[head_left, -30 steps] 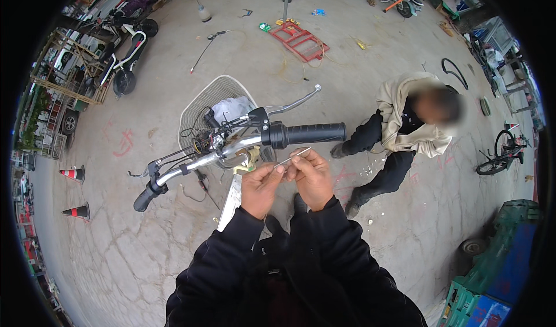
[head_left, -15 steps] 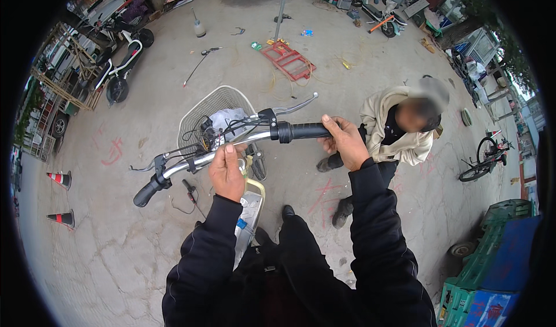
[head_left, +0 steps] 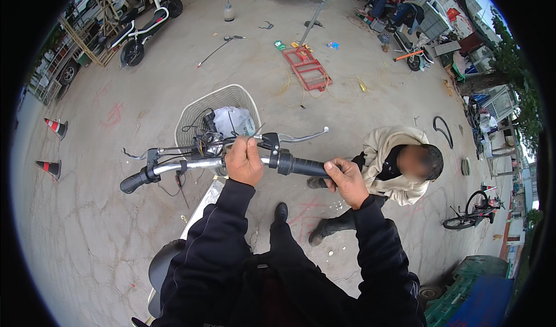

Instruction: The person repairs an electric scooter by adjusting the handlebar grip, tightening screws, and connecting wires to the headlight. The person uses a screwdriver and zip ties to secure components.

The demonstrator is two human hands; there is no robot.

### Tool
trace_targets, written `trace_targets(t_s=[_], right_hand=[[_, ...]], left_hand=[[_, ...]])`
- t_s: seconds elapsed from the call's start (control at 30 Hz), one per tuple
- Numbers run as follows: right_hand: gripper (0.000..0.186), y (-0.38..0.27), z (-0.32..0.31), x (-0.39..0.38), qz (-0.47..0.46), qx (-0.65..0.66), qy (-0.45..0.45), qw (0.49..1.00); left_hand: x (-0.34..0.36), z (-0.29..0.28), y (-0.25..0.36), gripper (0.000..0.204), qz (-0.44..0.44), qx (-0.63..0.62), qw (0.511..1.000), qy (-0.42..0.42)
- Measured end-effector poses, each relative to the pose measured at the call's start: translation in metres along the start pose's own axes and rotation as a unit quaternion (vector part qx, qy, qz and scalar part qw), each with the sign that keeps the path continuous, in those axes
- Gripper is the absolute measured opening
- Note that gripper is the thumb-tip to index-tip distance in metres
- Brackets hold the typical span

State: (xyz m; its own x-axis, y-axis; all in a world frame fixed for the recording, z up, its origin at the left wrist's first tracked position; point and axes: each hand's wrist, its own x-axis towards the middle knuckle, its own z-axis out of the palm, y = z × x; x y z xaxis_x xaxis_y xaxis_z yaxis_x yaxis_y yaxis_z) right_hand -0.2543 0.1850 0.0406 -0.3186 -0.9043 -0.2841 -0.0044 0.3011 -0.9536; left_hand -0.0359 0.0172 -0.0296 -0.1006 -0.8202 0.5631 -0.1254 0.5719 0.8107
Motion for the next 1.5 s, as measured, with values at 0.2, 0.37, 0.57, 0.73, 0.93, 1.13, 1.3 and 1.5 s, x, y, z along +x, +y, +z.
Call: trace_targets(t_s=[0.2,0.37,0.57,0.73,0.93,1.13,1.3,1.5], right_hand=[[0.04,0.008,-0.009,0.008,-0.133,-0.103,-0.028,0.985],[0.038,0.002,-0.013,0.002,0.049,0.007,-0.065,0.997],[0.047,-0.046,-0.021,0.036,-0.053,-0.19,-0.19,0.962],[0.061,-0.078,0.034,0.057,-0.241,-0.488,-0.235,0.806],[0.053,-0.081,0.079,0.056,-0.165,-0.542,-0.232,0.791],[0.049,-0.071,0.069,0.056,-0.201,-0.543,-0.214,0.787],[0.05,-0.081,0.066,0.074,-0.108,-0.452,-0.314,0.828],[0.053,-0.077,0.061,0.064,-0.113,-0.517,-0.277,0.802]], left_hand=[[0.0,-0.002,-0.003,0.017,0.025,0.005,1.0,0.007],[-0.003,-0.003,-0.004,0.015,0.035,0.005,0.999,0.017],[-0.002,-0.004,0.001,0.01,0.03,0.018,0.999,0.006],[0.002,-0.003,0.006,0.008,0.052,0.02,0.998,0.022],[0.0,-0.003,0.001,0.011,0.073,0.003,0.996,0.052],[-0.002,0.003,-0.006,0.019,0.084,0.041,0.993,0.078],[-0.003,0.003,-0.008,0.02,0.09,0.041,0.992,0.079],[-0.003,0.001,-0.006,0.019,0.08,0.036,0.994,0.062]])
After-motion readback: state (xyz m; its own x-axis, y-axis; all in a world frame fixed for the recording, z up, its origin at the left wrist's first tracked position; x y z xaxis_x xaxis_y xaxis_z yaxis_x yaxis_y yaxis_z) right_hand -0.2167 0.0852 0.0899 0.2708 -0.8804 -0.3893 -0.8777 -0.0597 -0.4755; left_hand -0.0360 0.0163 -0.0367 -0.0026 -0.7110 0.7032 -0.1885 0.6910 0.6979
